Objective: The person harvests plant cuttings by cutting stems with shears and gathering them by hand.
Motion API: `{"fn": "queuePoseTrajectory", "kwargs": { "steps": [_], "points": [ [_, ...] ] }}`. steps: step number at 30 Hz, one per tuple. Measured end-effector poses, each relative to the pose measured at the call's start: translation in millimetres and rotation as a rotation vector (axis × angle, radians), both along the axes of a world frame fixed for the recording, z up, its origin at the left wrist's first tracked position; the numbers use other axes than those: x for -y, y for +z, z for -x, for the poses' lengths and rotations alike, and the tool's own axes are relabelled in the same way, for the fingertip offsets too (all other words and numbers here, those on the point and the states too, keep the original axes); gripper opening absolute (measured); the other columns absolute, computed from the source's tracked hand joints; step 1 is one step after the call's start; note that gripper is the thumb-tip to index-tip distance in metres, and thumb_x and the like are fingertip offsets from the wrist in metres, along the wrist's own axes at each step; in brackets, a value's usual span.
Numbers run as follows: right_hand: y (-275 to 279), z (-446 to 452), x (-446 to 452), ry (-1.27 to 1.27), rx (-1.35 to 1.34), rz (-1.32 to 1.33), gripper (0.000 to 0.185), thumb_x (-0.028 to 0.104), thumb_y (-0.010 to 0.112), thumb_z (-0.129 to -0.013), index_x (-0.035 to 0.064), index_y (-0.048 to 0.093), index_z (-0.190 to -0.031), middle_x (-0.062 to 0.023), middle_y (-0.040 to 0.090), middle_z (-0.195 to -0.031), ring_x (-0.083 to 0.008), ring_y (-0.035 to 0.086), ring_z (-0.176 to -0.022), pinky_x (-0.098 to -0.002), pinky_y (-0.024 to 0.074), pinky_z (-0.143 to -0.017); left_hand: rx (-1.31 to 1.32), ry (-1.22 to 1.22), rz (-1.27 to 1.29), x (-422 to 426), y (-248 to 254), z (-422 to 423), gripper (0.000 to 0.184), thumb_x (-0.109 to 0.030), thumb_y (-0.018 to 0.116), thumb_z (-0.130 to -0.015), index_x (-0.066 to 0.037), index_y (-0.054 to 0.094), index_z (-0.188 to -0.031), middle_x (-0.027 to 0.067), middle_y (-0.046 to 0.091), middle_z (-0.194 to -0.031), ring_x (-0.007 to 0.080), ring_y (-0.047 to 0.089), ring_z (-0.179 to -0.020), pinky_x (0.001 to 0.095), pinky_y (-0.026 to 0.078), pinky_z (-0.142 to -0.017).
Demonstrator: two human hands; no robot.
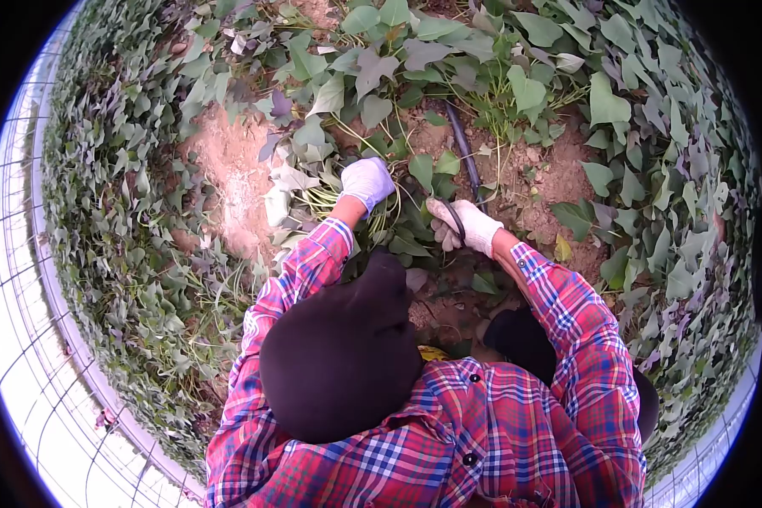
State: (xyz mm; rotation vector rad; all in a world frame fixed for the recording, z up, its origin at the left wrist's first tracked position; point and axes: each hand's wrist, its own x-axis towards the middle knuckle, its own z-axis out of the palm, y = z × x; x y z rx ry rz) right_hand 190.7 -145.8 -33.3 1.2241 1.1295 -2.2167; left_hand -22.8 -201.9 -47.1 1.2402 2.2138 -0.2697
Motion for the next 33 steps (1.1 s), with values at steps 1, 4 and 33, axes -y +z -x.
{"fn": "queuePoseTrajectory", "kwargs": {
  "steps": [1, 4, 33],
  "points": [
    [-6.3, -1.3, -0.2, 0.008, 0.005, 0.004, 0.053, 0.051, 0.057, -0.086, -0.0018, 0.056, -0.078, -0.0047, 0.053, -0.058, -0.0108, 0.048, -0.043, -0.0222, 0.0337, -0.038, -0.001, 0.001, -0.01, 0.7, -0.3, -0.6, 0.023, -0.023, 0.058, -0.072, -0.006, 0.07, -0.081, 0.0187, 0.067, -0.082, 0.0335, 0.066, -0.08, 0.0416, 0.052, -0.069],
    [3.1, -0.3, 3.4, 0.02, -0.03, -0.019, 0.049, 0.047, 0.058, -0.087, -0.001, 0.055, -0.079, -0.0041, 0.052, -0.057, -0.01, 0.047, -0.042, -0.0219, 0.0332, -0.038, -0.014, -0.018, -0.078, 8.1, -0.6, 2.4, 0.021, -0.022, 0.056, -0.073, -0.006, 0.069, -0.081, 0.018, 0.067, -0.079, 0.0338, 0.066, -0.077, 0.0421, 0.052, -0.068],
    [119.9, 51.6, 16.9, -0.153, -0.46, -0.963, 0.027, 0.013, 0.059, -0.084, -0.0056, 0.06, -0.104, -0.0169, 0.066, -0.089, -0.018, 0.063, -0.085, -0.0314, 0.0474, -0.076, 1.242, 0.486, -1.018, 59.8, 185.6, 2.1, 0.03, -0.016, 0.069, -0.081, -0.001, 0.06, -0.105, 0.006, 0.065, -0.092, 0.0139, 0.062, -0.079, 0.0276, 0.052, -0.071]
  ]
}}
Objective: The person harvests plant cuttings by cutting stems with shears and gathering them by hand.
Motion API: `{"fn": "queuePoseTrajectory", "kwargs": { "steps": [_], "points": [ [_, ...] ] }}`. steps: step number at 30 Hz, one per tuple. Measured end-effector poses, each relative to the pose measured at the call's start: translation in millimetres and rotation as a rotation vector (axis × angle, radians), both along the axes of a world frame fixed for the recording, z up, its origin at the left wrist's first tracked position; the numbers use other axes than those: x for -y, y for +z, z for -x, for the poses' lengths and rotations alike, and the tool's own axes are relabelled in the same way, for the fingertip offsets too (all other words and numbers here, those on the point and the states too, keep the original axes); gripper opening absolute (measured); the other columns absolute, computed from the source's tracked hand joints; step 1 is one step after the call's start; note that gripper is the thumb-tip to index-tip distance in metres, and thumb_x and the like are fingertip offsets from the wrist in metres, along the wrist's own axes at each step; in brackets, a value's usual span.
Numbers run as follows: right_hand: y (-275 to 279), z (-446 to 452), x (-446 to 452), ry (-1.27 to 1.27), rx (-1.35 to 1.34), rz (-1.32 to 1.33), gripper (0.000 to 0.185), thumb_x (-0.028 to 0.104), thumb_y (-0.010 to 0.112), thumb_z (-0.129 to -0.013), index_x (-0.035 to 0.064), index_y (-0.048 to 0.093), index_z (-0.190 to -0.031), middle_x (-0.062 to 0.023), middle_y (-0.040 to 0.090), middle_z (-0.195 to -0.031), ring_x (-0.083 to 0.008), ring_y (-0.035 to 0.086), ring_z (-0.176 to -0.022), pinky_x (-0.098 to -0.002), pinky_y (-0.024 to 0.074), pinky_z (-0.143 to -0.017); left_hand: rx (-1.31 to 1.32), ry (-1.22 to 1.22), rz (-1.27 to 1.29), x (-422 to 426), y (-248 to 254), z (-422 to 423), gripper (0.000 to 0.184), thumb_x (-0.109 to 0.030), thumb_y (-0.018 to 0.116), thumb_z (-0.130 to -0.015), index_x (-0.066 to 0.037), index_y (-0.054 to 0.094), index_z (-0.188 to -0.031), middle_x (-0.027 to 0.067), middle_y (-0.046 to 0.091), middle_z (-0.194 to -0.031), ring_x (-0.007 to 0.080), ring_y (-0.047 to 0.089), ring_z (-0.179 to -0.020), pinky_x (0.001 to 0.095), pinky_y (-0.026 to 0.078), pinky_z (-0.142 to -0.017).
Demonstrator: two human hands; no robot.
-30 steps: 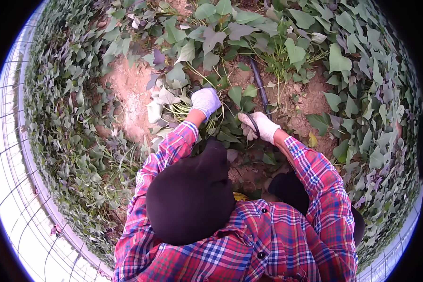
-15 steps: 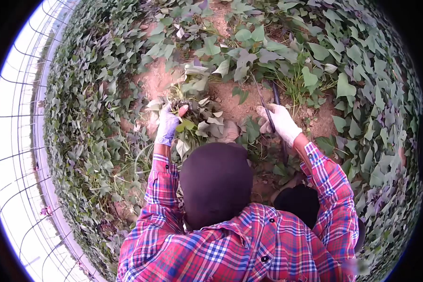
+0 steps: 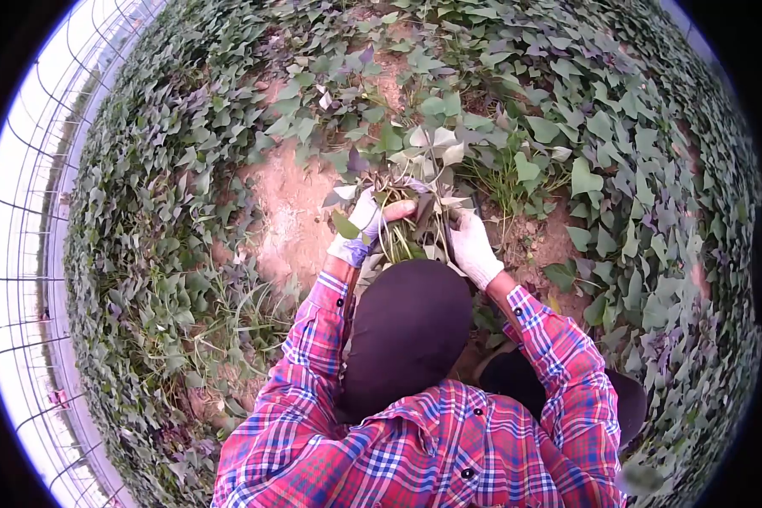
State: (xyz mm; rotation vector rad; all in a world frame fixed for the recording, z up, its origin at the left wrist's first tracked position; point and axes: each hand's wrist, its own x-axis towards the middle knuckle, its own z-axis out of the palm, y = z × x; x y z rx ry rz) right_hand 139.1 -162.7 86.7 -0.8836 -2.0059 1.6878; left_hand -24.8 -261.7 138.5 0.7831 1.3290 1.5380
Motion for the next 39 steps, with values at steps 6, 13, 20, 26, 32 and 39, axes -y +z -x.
{"fn": "queuePoseTrajectory", "kwargs": {
  "steps": [6, 13, 20, 26, 32, 39],
  "points": [
    [-5.7, -3.2, 17.7, -0.037, -0.119, 0.274, 0.029, 0.012, 0.06, -0.085, -0.0051, 0.06, -0.107, -0.0122, 0.067, -0.097, -0.0158, 0.062, -0.086, -0.0293, 0.0474, -0.08, -0.16, 0.071, 0.118, -3.7, 1.7, -10.7, 0.03, -0.018, 0.071, -0.081, -0.001, 0.064, -0.104, 0.0018, 0.065, -0.093, 0.0098, 0.059, -0.081, 0.0257, 0.049, -0.075],
    [60.4, -8.8, 2.2, -0.068, -0.108, 0.219, 0.036, 0.013, 0.065, -0.083, -0.006, 0.054, -0.111, -0.0061, 0.063, -0.082, -0.0092, 0.058, -0.075, -0.0235, 0.0473, -0.067, -0.202, 0.111, -0.114, 15.6, 18.2, 13.2, 0.027, -0.02, 0.064, -0.087, 0.0, 0.063, -0.105, 0.0057, 0.067, -0.095, 0.0124, 0.062, -0.081, 0.026, 0.05, -0.075],
    [166.7, -28.4, -21.4, -0.249, -0.522, 0.037, 0.026, 0.003, 0.064, -0.083, -0.0009, 0.051, -0.105, -0.0072, 0.063, -0.09, -0.0111, 0.06, -0.073, -0.0218, 0.0497, -0.065, -0.248, 0.09, -0.111, -10.1, 76.6, -15.8, 0.031, -0.018, 0.075, -0.077, 0.0, 0.065, -0.1, 0.0025, 0.067, -0.084, 0.0073, 0.059, -0.072, 0.024, 0.048, -0.066],
    [172.8, -33.4, -7.2, -0.184, -0.069, -0.695, 0.032, 0.011, 0.068, -0.079, -0.0026, 0.055, -0.105, -0.0039, 0.061, -0.079, -0.0086, 0.055, -0.069, -0.0241, 0.0458, -0.062, -0.846, 0.145, 0.05, -32.3, 73.9, -51.6, 0.047, -0.033, 0.077, -0.066, 0.001, 0.065, -0.096, 0.0213, 0.064, -0.082, 0.0356, 0.062, -0.08, 0.0403, 0.049, -0.073],
    [160.7, -43.9, -19.2, -0.151, -0.466, 0.09, 0.014, 0.008, 0.062, -0.085, 0.0016, 0.055, -0.095, -0.0039, 0.061, -0.078, -0.0089, 0.057, -0.065, -0.0205, 0.045, -0.06, -0.356, 0.018, -0.175, -15.6, 88.0, -60.5, 0.032, -0.019, 0.074, -0.077, -0.001, 0.064, -0.101, 0.0043, 0.066, -0.09, 0.0144, 0.061, -0.08, 0.0295, 0.05, -0.074],
    [118.2, -78.6, -78.7, -0.38, -0.458, -0.091, 0.014, 0.011, 0.062, -0.085, 0.0004, 0.057, -0.092, -0.004, 0.061, -0.077, -0.0103, 0.057, -0.068, -0.0221, 0.0449, -0.064, 0.015, 0.383, -0.135, 33.8, 45.3, 33.8, 0.027, -0.018, 0.07, -0.081, 0.0, 0.064, -0.099, 0.0047, 0.067, -0.087, 0.0125, 0.062, -0.076, 0.0265, 0.051, -0.069]
  ]
}}
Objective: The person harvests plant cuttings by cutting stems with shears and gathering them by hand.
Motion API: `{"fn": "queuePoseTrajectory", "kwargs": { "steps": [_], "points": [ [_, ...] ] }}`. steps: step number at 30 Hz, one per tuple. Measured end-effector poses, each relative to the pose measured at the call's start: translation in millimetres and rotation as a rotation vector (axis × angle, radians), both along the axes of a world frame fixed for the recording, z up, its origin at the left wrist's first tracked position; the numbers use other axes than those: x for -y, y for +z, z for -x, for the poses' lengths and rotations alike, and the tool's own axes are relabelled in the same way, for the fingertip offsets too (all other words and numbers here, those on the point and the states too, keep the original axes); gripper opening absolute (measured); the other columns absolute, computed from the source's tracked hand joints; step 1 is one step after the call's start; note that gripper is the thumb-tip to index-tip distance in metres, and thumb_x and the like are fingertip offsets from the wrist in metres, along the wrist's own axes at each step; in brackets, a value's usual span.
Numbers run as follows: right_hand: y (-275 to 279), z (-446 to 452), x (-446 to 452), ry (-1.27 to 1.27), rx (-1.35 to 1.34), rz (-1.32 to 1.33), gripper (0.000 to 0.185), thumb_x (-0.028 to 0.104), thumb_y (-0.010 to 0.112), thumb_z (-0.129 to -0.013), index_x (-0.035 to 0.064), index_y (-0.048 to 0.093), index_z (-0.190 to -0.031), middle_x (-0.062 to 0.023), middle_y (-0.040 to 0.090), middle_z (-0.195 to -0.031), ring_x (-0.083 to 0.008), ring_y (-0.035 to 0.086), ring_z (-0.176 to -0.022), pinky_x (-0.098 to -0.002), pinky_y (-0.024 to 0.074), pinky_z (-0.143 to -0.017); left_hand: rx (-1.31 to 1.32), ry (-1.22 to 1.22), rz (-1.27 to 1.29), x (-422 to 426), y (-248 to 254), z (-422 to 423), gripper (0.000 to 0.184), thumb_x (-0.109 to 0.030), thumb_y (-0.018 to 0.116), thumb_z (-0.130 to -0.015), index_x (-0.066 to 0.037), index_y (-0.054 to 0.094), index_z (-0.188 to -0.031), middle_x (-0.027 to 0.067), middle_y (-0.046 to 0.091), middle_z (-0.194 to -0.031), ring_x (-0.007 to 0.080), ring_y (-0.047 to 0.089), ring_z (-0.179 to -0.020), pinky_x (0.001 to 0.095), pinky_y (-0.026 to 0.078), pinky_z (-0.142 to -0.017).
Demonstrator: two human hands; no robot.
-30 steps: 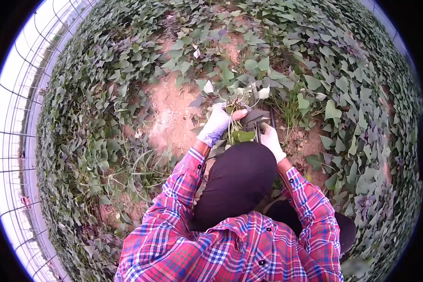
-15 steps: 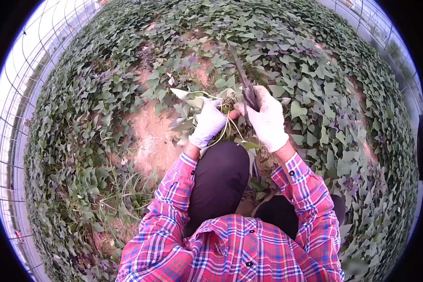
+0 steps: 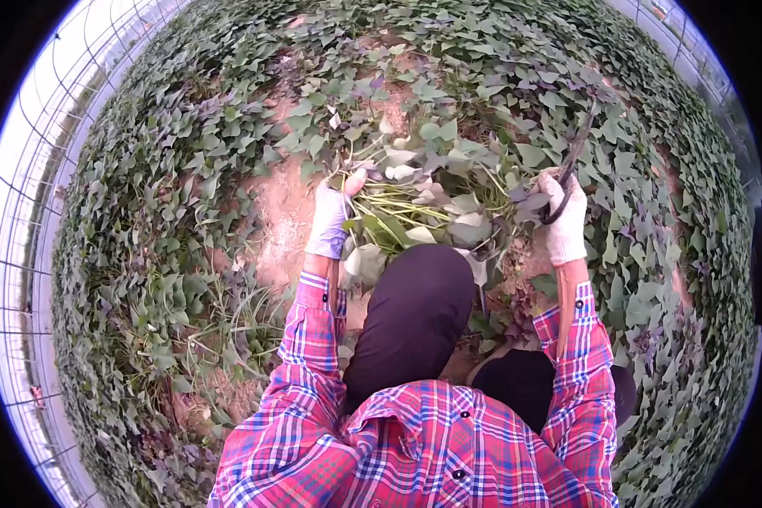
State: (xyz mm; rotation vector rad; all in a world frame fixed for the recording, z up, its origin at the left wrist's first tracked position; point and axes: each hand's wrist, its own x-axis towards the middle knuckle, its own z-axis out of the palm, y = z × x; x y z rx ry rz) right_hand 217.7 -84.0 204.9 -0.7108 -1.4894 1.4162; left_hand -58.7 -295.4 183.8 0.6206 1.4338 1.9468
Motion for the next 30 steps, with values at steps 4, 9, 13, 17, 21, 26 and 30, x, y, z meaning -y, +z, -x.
{"fn": "queuePoseTrajectory", "kwargs": {
  "steps": [4, 9, 13, 17, 21, 26, 30],
  "points": [
    [-23.2, -15.4, -24.8, -0.11, 0.068, 0.118, 0.016, 0.012, 0.059, -0.087, -0.0011, 0.058, -0.096, -0.0066, 0.063, -0.081, -0.0127, 0.059, -0.07, -0.025, 0.0482, -0.066, -0.185, 0.29, 0.041, 80.4, -20.2, 116.3, 0.022, -0.017, 0.069, -0.083, -0.001, 0.065, -0.098, 0.0049, 0.067, -0.083, 0.0124, 0.062, -0.069, 0.0262, 0.05, -0.061],
    [-61.3, 6.8, -34.2, -0.048, 0.164, 0.183, 0.013, 0.004, 0.055, -0.088, -0.0048, 0.052, -0.097, -0.012, 0.062, -0.084, -0.02, 0.064, -0.069, -0.0274, 0.052, -0.061, -1.254, 0.528, 0.789, 117.6, -37.8, 175.0, 0.026, -0.027, 0.069, -0.078, -0.006, 0.064, -0.092, 0.0155, 0.065, -0.075, 0.0307, 0.063, -0.067, 0.0375, 0.047, -0.064],
    [-76.4, 40.0, -28.0, 0.034, 0.28, 0.18, 0.015, 0.006, 0.058, -0.088, -0.002, 0.052, -0.098, -0.0097, 0.062, -0.081, -0.0168, 0.063, -0.064, -0.0231, 0.049, -0.055, -1.47, 0.337, 1.085, 112.5, -102.0, 193.4, 0.007, -0.012, 0.058, -0.074, -0.009, 0.062, -0.078, 0.0141, 0.062, -0.069, 0.0355, 0.06, -0.065, 0.0435, 0.044, -0.06],
    [-80.5, 59.0, -22.3, 0.093, 0.387, 0.194, 0.015, 0.008, 0.061, -0.087, -0.0003, 0.052, -0.096, -0.0071, 0.062, -0.078, -0.0128, 0.062, -0.062, -0.0204, 0.046, -0.052, -1.37, 0.181, 1.215, 102.3, -214.7, 180.1, 0.005, -0.009, 0.056, -0.073, -0.009, 0.061, -0.071, 0.0147, 0.062, -0.07, 0.0354, 0.06, -0.069, 0.0449, 0.043, -0.063],
    [-81.7, 63.4, -16.9, 0.061, 0.409, 0.218, 0.014, 0.008, 0.06, -0.088, -0.0001, 0.052, -0.097, -0.0078, 0.062, -0.078, -0.0125, 0.062, -0.06, -0.02, 0.0446, -0.05, -1.142, 0.017, 1.218, 90.5, -363.7, 127.1, 0.01, -0.019, 0.061, -0.073, -0.013, 0.063, -0.082, 0.0142, 0.065, -0.073, 0.0338, 0.063, -0.067, 0.0403, 0.048, -0.061],
    [-79.5, 60.4, -16.7, 0.088, 0.43, 0.257, 0.013, 0.006, 0.059, -0.087, 0.0006, 0.052, -0.096, -0.0068, 0.061, -0.075, -0.0125, 0.061, -0.059, -0.0199, 0.0448, -0.05, -1.192, -0.046, 1.217, 78.9, -347.5, 110.2, 0.026, -0.025, 0.06, -0.078, -0.006, 0.064, -0.095, 0.0104, 0.063, -0.066, 0.0314, 0.062, -0.062, 0.04, 0.047, -0.057],
    [-69.3, 61.9, -13.9, 0.125, 0.348, 0.276, 0.014, 0.006, 0.06, -0.086, 0.0016, 0.053, -0.096, -0.0044, 0.061, -0.076, -0.0097, 0.061, -0.059, -0.0186, 0.0443, -0.05, -1.024, -0.381, 1.415, 73.4, -308.7, 113.1, 0.037, -0.028, 0.056, -0.083, -0.022, 0.054, -0.119, 0.0093, 0.061, -0.108, 0.0248, 0.062, -0.093, 0.0448, 0.043, -0.074]
  ]
}}
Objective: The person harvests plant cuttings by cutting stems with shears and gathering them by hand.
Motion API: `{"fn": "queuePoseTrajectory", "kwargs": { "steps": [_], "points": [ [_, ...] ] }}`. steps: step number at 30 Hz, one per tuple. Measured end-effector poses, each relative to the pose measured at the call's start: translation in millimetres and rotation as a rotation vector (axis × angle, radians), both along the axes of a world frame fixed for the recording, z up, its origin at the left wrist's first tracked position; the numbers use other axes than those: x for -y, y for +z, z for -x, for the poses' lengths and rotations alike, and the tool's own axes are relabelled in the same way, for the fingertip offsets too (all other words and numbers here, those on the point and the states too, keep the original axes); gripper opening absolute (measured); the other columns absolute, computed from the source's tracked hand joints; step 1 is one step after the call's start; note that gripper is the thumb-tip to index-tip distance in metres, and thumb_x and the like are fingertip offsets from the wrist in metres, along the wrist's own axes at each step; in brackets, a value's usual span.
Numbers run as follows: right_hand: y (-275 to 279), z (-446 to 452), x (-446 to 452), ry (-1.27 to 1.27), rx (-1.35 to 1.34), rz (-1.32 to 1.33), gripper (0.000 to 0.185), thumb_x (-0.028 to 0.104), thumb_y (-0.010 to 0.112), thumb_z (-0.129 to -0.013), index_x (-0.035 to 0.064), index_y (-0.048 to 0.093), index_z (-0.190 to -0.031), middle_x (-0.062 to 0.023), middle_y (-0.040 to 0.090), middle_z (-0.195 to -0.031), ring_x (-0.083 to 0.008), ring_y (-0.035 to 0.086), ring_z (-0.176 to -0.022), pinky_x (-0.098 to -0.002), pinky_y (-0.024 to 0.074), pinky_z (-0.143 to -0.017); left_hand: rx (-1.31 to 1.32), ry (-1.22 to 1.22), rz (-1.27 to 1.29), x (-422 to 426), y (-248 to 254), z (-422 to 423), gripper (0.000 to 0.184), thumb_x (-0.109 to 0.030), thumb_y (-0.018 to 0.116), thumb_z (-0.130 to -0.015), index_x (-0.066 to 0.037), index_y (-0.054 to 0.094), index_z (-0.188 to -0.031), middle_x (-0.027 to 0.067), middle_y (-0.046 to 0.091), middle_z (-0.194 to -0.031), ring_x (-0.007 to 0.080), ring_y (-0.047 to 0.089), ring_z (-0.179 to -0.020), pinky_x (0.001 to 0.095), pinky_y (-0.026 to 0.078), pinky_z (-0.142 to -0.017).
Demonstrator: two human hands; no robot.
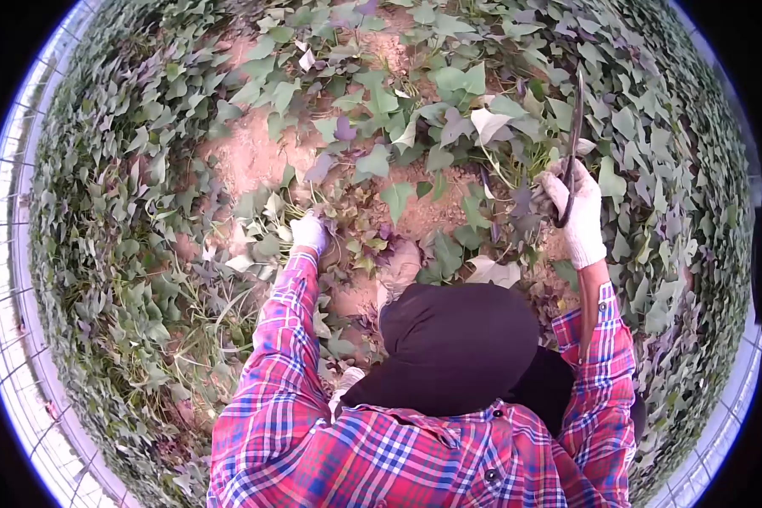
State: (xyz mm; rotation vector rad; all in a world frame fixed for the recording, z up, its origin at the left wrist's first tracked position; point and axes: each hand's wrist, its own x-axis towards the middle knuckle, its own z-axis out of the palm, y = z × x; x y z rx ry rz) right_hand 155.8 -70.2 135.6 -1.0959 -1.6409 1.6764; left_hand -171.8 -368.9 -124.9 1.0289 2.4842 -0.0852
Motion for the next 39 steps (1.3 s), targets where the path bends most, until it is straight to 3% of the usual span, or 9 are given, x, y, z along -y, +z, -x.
{"fn": "queuePoseTrajectory", "kwargs": {
  "steps": [7, 10, 14, 20, 26, 28, 31, 36, 39],
  "points": [
    [61.2, -16.0, 4.9, 0.137, -0.023, -0.021, 0.016, 0.007, 0.061, -0.084, -0.0005, 0.053, -0.095, -0.0027, 0.058, -0.076, -0.009, 0.058, -0.063, -0.0213, 0.0498, -0.056, -0.308, -0.251, 0.401, -15.3, 60.1, 1.3, 0.023, -0.019, 0.05, -0.086, -0.015, 0.071, -0.095, 0.006, 0.069, -0.096, 0.0221, 0.066, -0.092, 0.037, 0.05, -0.075],
    [65.7, -34.0, 0.0, 0.192, 0.331, -0.664, 0.023, 0.02, 0.064, -0.082, 0.0001, 0.055, -0.089, -0.0045, 0.057, -0.071, -0.011, 0.054, -0.062, -0.0258, 0.0463, -0.058, -0.102, -0.255, 0.491, -34.5, 112.2, 0.7, 0.031, -0.024, 0.068, -0.073, -0.011, 0.069, -0.101, 0.0115, 0.067, -0.102, 0.0281, 0.064, -0.098, 0.0381, 0.051, -0.084],
    [90.4, -47.8, 18.5, 0.151, 0.329, -0.771, 0.029, 0.029, 0.064, -0.078, 0.0005, 0.056, -0.08, -0.0127, 0.057, -0.066, -0.0238, 0.055, -0.06, -0.0345, 0.0438, -0.059, 0.582, 0.073, -0.319, -80.8, 168.7, 4.0, 0.053, -0.02, 0.066, -0.08, -0.008, 0.05, -0.129, 0.0131, 0.062, -0.114, 0.0256, 0.062, -0.101, 0.0344, 0.05, -0.085],
    [128.0, -70.4, 24.3, 0.102, -0.044, -0.475, 0.019, 0.017, 0.062, -0.085, -0.0014, 0.056, -0.085, -0.0088, 0.065, -0.068, -0.0092, 0.061, -0.056, -0.0215, 0.0458, -0.047, 1.249, -0.669, -0.692, -190.0, 390.6, -197.5, 0.084, -0.034, 0.071, -0.077, 0.002, 0.029, -0.14, 0.015, 0.05, -0.13, 0.0197, 0.05, -0.117, 0.0319, 0.038, -0.1],
    [191.8, -131.3, 29.4, -0.005, -0.337, -0.33, 0.024, 0.019, 0.068, -0.082, -0.001, 0.058, -0.09, -0.0077, 0.065, -0.072, -0.0094, 0.06, -0.058, -0.0192, 0.0429, -0.048, 1.398, -0.454, -0.505, -209.0, 440.5, -287.8, 0.036, -0.014, 0.068, -0.083, -0.002, 0.056, -0.115, -0.0001, 0.062, -0.093, 0.0069, 0.058, -0.077, 0.024, 0.049, -0.07],
    [190.0, -161.2, 25.3, -0.051, -0.274, -0.321, 0.027, 0.024, 0.068, -0.083, -0.0005, 0.059, -0.09, -0.0072, 0.065, -0.076, -0.0092, 0.061, -0.059, -0.0181, 0.042, -0.047, 0.946, -0.732, -0.579, -225.2, 443.3, -281.3, 0.032, -0.012, 0.064, -0.085, -0.002, 0.056, -0.114, 0.0012, 0.063, -0.087, 0.0094, 0.061, -0.074, 0.025, 0.05, -0.066],
    [165.5, -191.1, 15.1, -0.111, -0.247, -0.216, 0.037, 0.031, 0.066, -0.085, -0.0025, 0.057, -0.096, -0.0083, 0.063, -0.08, -0.0075, 0.059, -0.058, -0.0177, 0.0411, -0.046, 0.672, -0.564, -0.581, -262.2, 423.5, -220.2, 0.026, -0.01, 0.062, -0.084, 0.002, 0.061, -0.107, 0.0031, 0.067, -0.08, 0.0076, 0.058, -0.06, 0.022, 0.048, -0.059],
    [94.4, -208.0, -15.6, -0.018, -0.076, 0.144, 0.043, 0.048, 0.06, -0.086, 0.0053, 0.054, -0.085, -0.0005, 0.052, -0.069, -0.0047, 0.048, -0.051, -0.0169, 0.0366, -0.044, 0.734, -0.454, -0.623, -292.5, 417.7, -202.5, 0.029, 0.001, 0.059, -0.083, -0.003, 0.062, -0.112, 0.003, 0.068, -0.089, 0.0059, 0.056, -0.068, 0.0224, 0.047, -0.06],
    [59.5, -203.6, -14.5, -0.018, 0.159, 0.236, 0.043, 0.051, 0.062, -0.083, 0.0082, 0.053, -0.081, 0.0026, 0.048, -0.063, -0.0056, 0.048, -0.049, -0.018, 0.0334, -0.042, 0.563, -0.732, -0.557, -309.5, 377.0, -219.2, 0.028, -0.001, 0.057, -0.082, -0.002, 0.062, -0.11, 0.001, 0.067, -0.084, 0.0063, 0.055, -0.07, 0.0235, 0.046, -0.062]
  ]
}}
